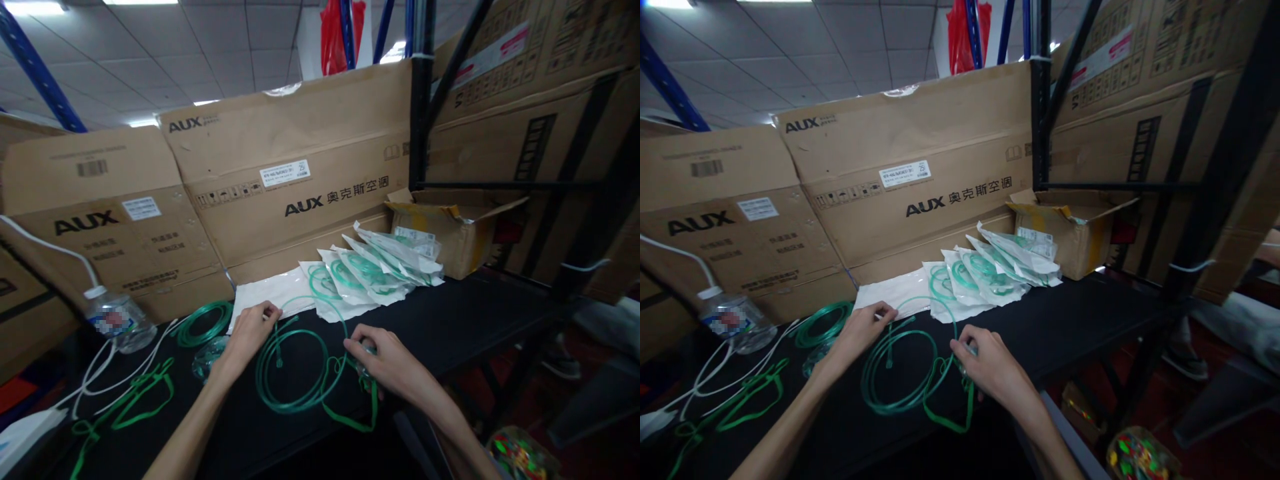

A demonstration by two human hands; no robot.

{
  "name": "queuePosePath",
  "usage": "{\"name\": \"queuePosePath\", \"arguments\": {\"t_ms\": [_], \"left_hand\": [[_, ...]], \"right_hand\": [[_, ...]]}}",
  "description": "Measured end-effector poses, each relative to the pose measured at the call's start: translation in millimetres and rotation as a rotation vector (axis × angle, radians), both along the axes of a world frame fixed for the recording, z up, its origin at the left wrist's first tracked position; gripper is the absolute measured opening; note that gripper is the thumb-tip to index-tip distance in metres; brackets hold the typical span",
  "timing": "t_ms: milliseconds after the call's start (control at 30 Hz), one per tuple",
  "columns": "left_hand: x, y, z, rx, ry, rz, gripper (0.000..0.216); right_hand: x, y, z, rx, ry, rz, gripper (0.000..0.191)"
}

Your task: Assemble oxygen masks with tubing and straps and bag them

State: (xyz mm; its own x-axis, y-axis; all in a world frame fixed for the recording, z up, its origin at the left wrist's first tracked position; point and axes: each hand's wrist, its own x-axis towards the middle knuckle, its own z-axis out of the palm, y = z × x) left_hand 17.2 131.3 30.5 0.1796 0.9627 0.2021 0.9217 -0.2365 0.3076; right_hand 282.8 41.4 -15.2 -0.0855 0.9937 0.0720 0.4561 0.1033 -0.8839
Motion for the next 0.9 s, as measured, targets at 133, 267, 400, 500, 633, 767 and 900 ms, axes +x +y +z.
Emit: {"name": "queuePosePath", "arguments": {"t_ms": [133,267,400,500,633,767,900], "left_hand": [[-14.0,-5.8,15.9,0.041,-0.032,-0.015,0.032],[-23.0,-11.1,24.7,0.089,-0.066,-0.071,0.041],[-29.2,-12.7,34.2,0.138,-0.049,-0.139,0.043],[-33.4,-19.0,43.0,0.159,-0.011,-0.032,0.04],[-39.4,-46.7,42.7,0.093,-0.005,0.17,0.044],[-48.1,-86.6,20.8,-0.063,-0.082,0.187,0.051],[-50.4,-119.7,-6.1,-0.196,-0.192,0.146,0.045]], "right_hand": [[5.0,-3.4,3.1,0.032,-0.003,0.004,0.025],[2.7,-18.1,17.5,0.041,-0.043,0.143,0.023],[-18.0,-44.2,33.4,0.025,-0.211,0.254,0.022],[-34.8,-59.5,36.1,-0.023,-0.275,0.37,0.037],[-39.8,-65.6,39.1,-0.039,-0.246,0.476,0.041],[-29.1,-58.8,51.3,-0.003,-0.244,0.444,0.028],[-13.5,-48.9,62.5,0.038,-0.255,0.456,0.02]]}}
